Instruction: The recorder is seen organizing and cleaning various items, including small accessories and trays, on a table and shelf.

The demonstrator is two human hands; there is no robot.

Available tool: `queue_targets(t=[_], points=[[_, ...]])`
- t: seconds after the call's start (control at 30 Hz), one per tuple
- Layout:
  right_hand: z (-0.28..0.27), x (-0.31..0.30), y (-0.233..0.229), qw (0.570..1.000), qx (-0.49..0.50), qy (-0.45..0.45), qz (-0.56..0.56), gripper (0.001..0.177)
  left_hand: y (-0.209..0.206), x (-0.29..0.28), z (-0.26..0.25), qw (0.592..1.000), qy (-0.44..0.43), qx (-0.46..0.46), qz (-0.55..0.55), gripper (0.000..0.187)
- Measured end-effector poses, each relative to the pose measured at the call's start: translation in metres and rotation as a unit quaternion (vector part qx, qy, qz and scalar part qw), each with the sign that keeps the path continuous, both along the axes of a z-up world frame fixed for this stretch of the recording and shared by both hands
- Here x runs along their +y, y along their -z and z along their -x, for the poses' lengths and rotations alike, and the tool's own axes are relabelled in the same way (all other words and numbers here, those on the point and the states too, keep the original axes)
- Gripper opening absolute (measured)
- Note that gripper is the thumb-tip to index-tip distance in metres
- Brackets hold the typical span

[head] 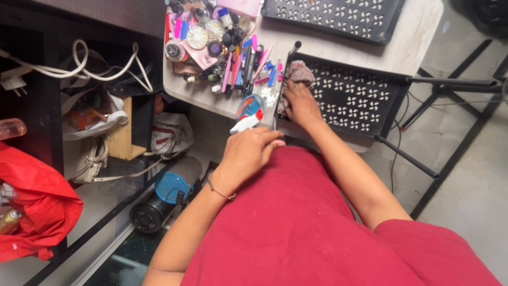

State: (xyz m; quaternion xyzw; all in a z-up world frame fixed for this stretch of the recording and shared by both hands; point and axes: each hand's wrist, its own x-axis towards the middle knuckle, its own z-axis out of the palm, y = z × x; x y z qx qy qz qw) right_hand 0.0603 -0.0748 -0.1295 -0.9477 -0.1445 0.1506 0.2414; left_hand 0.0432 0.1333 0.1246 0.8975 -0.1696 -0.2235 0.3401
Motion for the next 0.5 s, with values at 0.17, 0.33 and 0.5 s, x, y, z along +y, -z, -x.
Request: queue_targets(t=[0.17,0.33,0.5], points=[[-0.010,-0.016,0.011,0.999,-0.024,0.044,0.017,0.063,-0.001,-0.003,0.003,1.000,-0.005,-0.019,-0.020,0.024],[-0.008,-0.057,0.011,0.995,-0.014,0.099,0.016,0.060,0.003,-0.005,0.007,0.998,-0.018,-0.043,-0.037,0.024],[0.022,-0.125,0.001,0.978,-0.027,0.207,0.024,0.052,0.002,-0.008,0.010,0.997,-0.051,-0.005,-0.053,0.024]])
